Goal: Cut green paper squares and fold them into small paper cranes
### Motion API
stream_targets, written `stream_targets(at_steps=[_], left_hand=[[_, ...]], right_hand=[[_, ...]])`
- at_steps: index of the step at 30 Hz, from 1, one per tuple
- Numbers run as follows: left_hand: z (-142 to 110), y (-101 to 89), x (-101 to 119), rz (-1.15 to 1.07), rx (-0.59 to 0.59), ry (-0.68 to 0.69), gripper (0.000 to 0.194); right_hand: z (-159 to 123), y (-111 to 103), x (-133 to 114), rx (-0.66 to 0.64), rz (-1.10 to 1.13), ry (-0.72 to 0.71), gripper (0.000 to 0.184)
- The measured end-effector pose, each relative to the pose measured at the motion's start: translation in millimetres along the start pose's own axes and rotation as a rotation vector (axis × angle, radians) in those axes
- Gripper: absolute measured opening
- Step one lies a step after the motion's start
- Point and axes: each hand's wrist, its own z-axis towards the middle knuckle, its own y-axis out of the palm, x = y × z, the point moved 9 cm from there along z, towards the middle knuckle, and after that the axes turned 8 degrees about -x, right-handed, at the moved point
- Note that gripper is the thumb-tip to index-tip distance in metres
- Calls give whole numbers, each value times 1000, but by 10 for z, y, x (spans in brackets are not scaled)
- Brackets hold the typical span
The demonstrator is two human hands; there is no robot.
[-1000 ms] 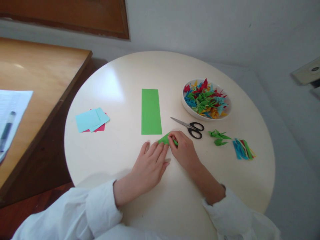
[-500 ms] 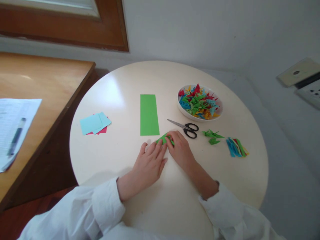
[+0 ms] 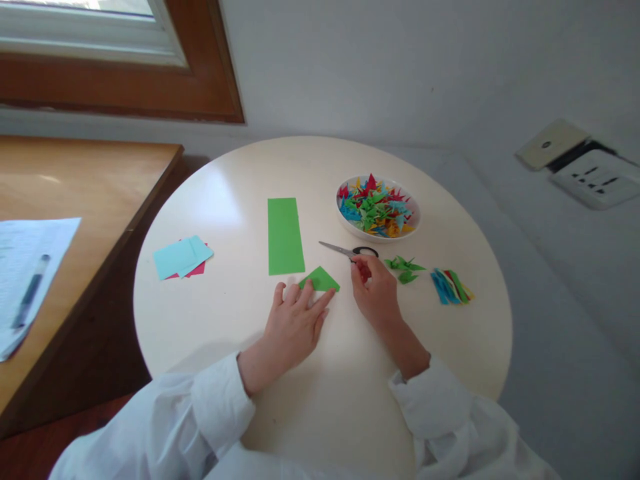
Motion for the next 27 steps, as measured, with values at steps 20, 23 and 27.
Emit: stream_targets(at_steps=[20,23,27], left_hand=[[153,-53,-196,-105,103,-46,29],[197,-46,-231,-129,120,-22,29],[262,8,-228,-123,80,46,21]], right_hand=[[37,197,152,-116,-227,-43,35],[35,165,173,-98,-252,-16,34],[19,159,231,-110,-350,56,32]])
